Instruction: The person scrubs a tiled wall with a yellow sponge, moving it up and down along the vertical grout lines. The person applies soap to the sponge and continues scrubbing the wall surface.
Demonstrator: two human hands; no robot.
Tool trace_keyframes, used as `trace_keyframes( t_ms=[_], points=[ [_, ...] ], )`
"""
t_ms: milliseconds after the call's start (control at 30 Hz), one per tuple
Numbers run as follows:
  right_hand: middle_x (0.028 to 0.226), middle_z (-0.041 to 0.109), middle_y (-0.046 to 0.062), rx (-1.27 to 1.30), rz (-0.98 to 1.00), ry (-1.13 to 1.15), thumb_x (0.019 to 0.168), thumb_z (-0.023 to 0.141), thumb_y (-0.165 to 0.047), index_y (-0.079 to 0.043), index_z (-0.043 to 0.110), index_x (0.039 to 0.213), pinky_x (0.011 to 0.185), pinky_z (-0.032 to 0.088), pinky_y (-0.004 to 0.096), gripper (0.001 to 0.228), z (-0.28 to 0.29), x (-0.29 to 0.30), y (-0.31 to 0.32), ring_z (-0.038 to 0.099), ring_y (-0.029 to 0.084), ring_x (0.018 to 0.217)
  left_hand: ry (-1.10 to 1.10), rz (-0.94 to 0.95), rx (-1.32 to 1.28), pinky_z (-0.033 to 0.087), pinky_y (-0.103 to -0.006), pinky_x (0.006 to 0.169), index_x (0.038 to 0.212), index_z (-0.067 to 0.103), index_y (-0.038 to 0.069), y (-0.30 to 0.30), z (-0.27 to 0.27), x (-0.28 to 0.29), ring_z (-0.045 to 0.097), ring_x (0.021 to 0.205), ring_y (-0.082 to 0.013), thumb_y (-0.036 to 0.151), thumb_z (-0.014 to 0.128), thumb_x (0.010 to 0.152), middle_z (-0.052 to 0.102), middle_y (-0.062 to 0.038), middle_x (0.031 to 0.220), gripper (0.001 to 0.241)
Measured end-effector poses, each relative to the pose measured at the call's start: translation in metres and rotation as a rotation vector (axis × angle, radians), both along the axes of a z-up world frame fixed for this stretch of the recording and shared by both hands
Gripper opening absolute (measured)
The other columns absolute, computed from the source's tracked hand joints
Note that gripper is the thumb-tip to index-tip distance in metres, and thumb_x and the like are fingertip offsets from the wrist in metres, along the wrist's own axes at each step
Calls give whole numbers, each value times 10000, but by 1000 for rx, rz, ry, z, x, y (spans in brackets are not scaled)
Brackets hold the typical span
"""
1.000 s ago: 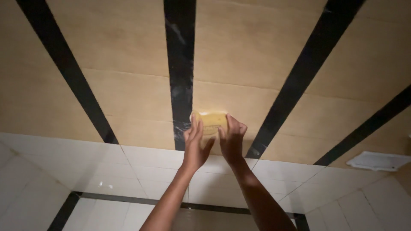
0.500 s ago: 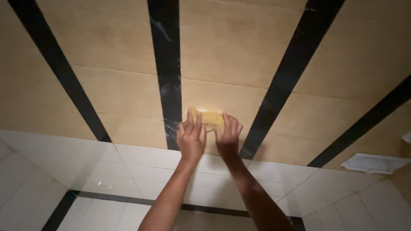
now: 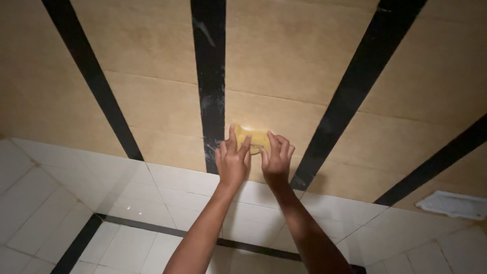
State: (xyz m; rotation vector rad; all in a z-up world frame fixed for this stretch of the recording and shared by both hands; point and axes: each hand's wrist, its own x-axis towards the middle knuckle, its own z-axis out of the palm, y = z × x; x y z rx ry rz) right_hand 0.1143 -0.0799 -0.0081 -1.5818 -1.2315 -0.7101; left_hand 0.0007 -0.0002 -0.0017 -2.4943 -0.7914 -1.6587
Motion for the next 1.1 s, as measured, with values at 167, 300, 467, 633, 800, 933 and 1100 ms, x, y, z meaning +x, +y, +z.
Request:
trace_keyframes(
  t_ms=[167, 300, 467, 633, 800, 933, 1100],
  points=[
    [1266, 526, 188, -15, 30, -7, 789, 801, 7, -60, 530, 1428, 984, 418, 496, 697, 1, 5, 1, 519, 378, 1136, 5, -1, -10, 463, -444, 824, 1264, 748, 217, -1, 5, -1, 610, 1054, -342, 126, 810, 778, 427, -226, 1594, 499],
    [1268, 523, 190, -39, 50, 25, 783, 796, 14, -76, 539, 1428, 979, 431, 493, 700, 4, 4, -1, 505, 389, 1133, 25, -11, -28, 455, -439, 815, 1275, 730, 225, 0, 5, -3, 607, 1019, -340, 137, 812, 806, 397, -254, 1613, 483],
    [1268, 525, 196, -31, 41, 11, 808, 780, 16, -83, 543, 1432, 985, 431, 487, 675, 0, 5, 4, 500, 388, 1138, 29, 5, 23, 398, -531, 948, 1253, 725, 217, 1, 2, -4, 558, 1232, -343, 161, 792, 824, 430, -166, 1604, 438],
    [1251, 537, 189, -11, 8, -52, 811, 796, -13, -73, 547, 1417, 983, 415, 500, 657, 1, 2, 6, 516, 382, 1131, 118, 34, 11, 313, -643, 962, 1266, 724, 210, 10, -9, -2, 474, 1375, -317, 184, 771, 844, 517, -6, 1543, 425],
    [1226, 542, 199, -5, -42, -71, 780, 790, -15, -63, 561, 1392, 979, 417, 503, 655, 3, -5, 12, 518, 392, 1111, 96, 38, 2, 322, -628, 962, 1256, 720, 215, 16, -10, -6, 482, 1377, -316, 179, 765, 846, 555, 5, 1520, 413],
    [1233, 553, 181, -5, -53, -51, 793, 777, 1, -76, 567, 1389, 985, 427, 493, 637, 2, -12, 20, 526, 375, 1111, 76, 46, 36, 332, -616, 957, 1255, 724, 239, 28, -15, -12, 495, 1371, -280, 175, 767, 853, 572, 26, 1503, 410],
    [1252, 538, 170, -53, -112, -86, 831, 764, -24, -64, 555, 1399, 983, 416, 502, 606, 5, -29, 38, 521, 367, 1128, 62, 55, 73, 353, -574, 943, 1279, 720, 233, 49, -18, -28, 505, 1375, -257, 147, 751, 868, 589, 34, 1498, 421]
  ],
)
